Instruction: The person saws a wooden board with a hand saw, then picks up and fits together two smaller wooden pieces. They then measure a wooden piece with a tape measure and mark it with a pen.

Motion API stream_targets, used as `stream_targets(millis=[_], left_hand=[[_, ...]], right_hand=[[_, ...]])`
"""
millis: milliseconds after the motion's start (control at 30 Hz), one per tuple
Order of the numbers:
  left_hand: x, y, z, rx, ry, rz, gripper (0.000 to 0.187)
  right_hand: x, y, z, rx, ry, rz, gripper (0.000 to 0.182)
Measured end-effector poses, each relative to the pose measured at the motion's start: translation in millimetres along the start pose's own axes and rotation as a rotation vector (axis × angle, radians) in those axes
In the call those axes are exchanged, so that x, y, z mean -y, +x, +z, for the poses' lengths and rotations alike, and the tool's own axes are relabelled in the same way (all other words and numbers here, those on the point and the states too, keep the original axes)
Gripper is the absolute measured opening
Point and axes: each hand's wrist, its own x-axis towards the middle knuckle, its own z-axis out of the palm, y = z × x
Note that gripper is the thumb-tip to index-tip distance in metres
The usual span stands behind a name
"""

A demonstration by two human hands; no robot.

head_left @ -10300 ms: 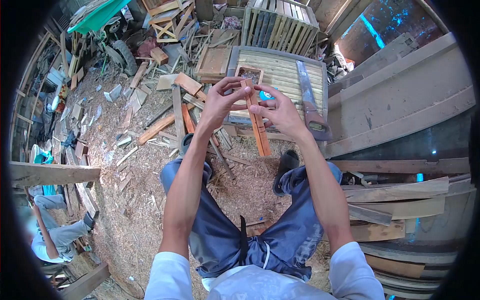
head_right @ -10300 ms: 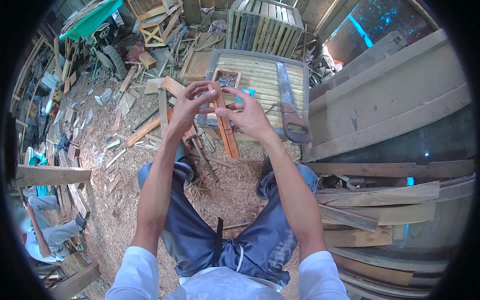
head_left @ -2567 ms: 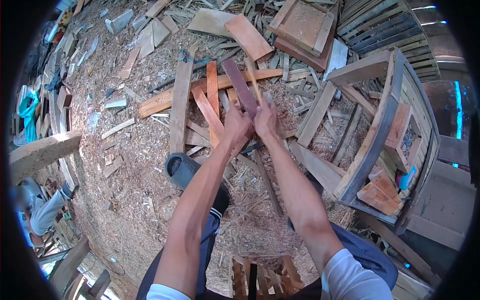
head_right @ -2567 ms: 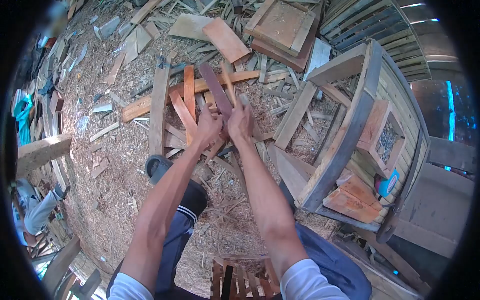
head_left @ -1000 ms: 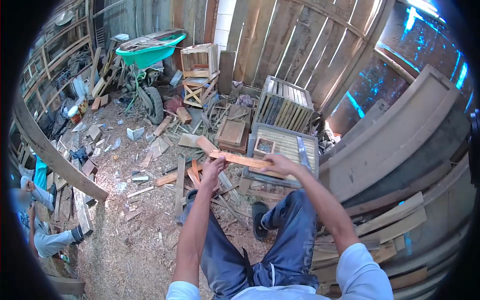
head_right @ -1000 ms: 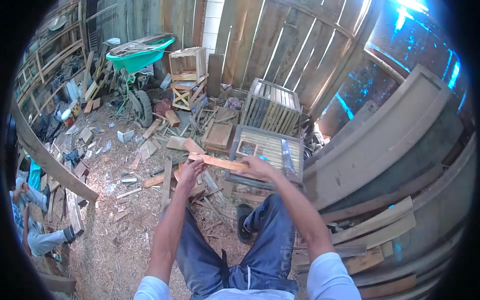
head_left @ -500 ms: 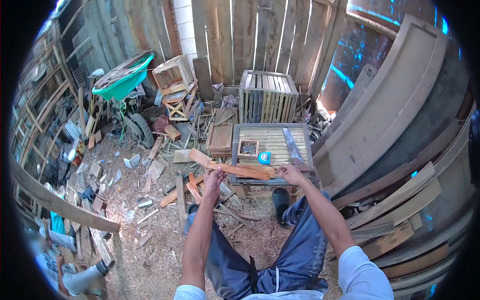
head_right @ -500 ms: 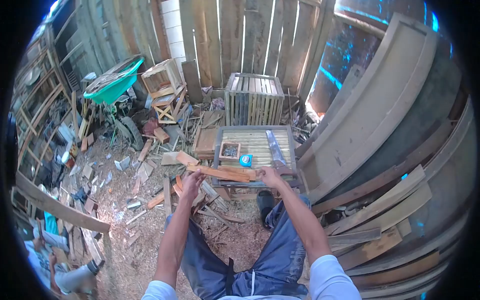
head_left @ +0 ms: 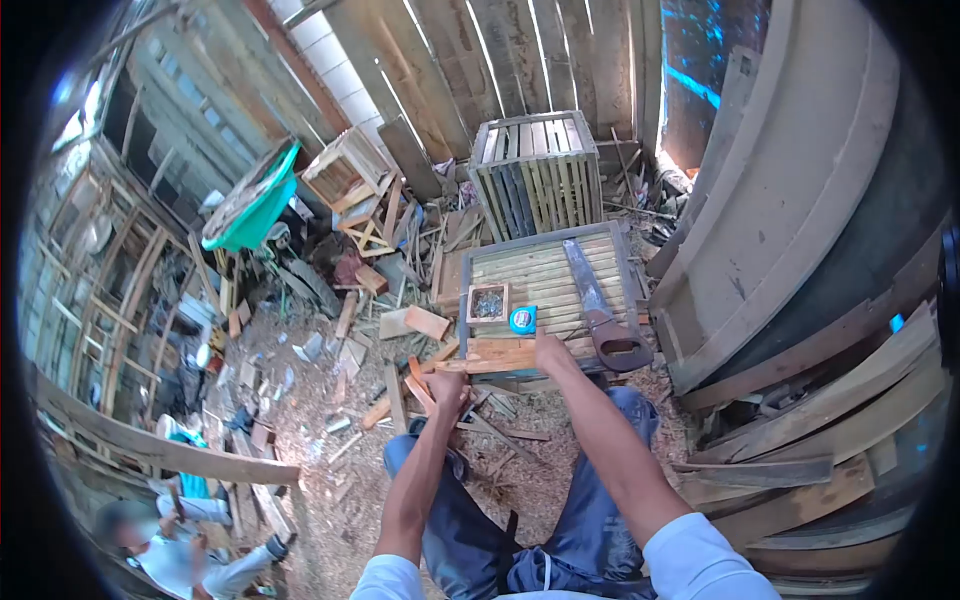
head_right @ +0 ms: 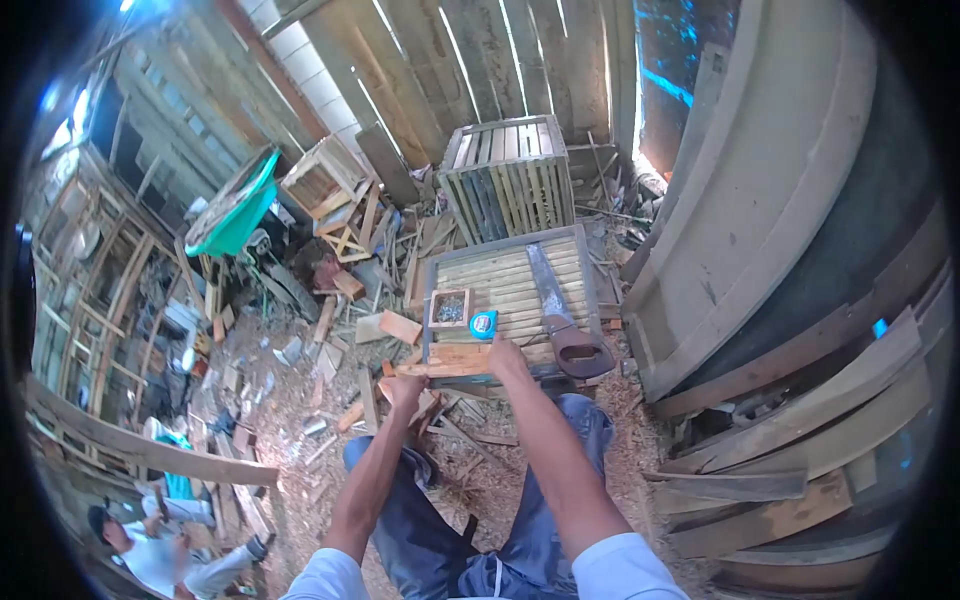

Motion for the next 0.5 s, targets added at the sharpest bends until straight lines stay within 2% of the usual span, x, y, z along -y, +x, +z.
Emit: stream_targets(millis=[33, 133, 167, 267, 300, 367, 433, 500], left_hand=[[-31, -28, 16, -0.185, 0.247, 0.108, 0.094], [-62, -74, 29, -0.141, 1.143, 0.580, 0.081], [-53, -72, 31, -0.059, 1.228, 0.823, 0.073], [-55, -68, 47, 0.411, 1.332, 1.069, 0.076], [-60, -70, 55, 0.411, 1.480, 1.079, 0.072], [-67, -82, 61, 0.385, 1.513, 1.049, 0.071], [-81, -90, 67, 0.421, 1.526, 0.972, 0.074], [-77, -82, 66, 0.466, 1.430, 1.015, 0.076]], right_hand=[[-2, 6, 5, -0.020, 0.065, -0.011, 0.039], [5, 0, -2, -0.093, 0.251, -0.020, 0.037], [4, -8, -8, -0.120, 0.305, -0.011, 0.039], [5, -13, -14, -0.118, 0.253, -0.017, 0.031], [8, -5, -7, -0.165, 0.290, 0.011, 0.028], [14, -8, -6, -0.146, 0.332, 0.002, 0.026], [21, -9, -9, -0.163, 0.400, -0.002, 0.027], [20, -16, -10, -0.182, 0.347, -0.002, 0.028]])
